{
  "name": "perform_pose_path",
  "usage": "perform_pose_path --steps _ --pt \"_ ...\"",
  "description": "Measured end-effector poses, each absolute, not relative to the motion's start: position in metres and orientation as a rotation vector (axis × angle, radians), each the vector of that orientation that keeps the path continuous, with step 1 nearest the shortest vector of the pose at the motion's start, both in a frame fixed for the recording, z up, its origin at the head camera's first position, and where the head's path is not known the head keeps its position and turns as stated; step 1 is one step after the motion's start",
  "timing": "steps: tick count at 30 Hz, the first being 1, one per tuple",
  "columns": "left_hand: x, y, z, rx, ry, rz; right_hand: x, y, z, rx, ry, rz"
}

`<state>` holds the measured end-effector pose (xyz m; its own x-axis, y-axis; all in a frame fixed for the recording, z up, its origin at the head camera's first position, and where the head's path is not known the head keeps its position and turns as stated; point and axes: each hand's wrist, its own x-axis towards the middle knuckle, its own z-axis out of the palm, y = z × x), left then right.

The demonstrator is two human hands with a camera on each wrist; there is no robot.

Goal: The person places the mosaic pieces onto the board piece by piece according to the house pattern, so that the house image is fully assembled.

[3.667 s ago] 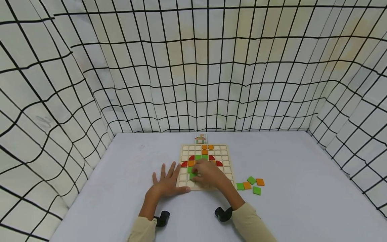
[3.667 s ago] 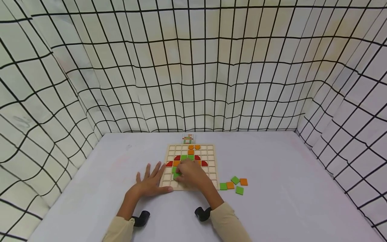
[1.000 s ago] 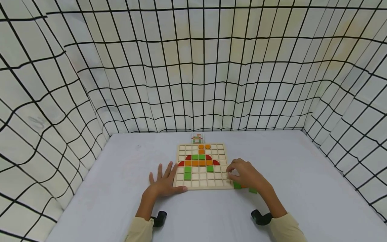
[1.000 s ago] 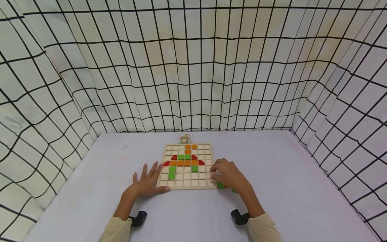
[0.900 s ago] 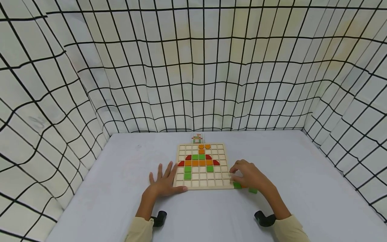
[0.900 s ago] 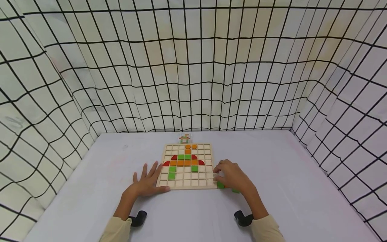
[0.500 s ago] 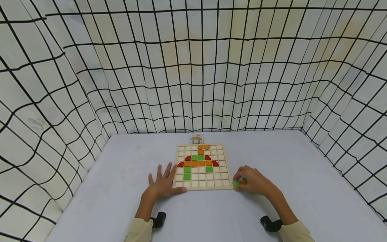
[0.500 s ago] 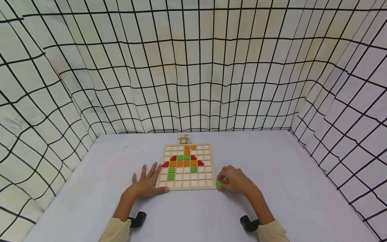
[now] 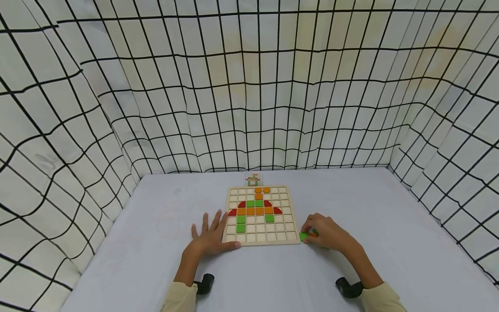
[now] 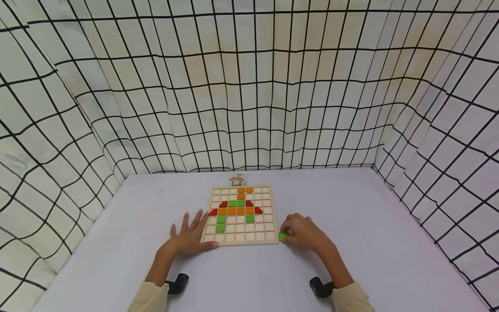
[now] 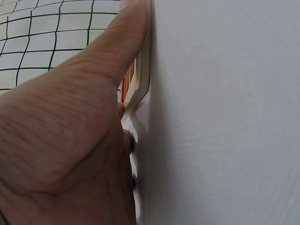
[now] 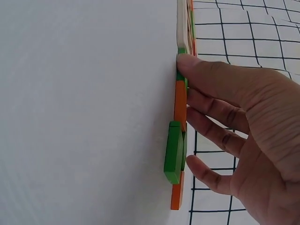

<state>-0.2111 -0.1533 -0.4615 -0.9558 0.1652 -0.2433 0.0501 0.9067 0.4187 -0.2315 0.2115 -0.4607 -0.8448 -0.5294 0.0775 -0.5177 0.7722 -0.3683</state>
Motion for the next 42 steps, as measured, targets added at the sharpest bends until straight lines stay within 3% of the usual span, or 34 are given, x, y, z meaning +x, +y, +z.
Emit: perform_pose_path --steps 20,42 --pt "-0.208 -0.152 -0.457 0.154 2.794 0.626 -0.234 0.209 -0.453 -0.881 2.909 -0.674" --pt "-0.215 -0.158 -0.477 0.169 2.818 0.654 -0.251 0.146 -0.453 -0.962 2.909 -0.631"
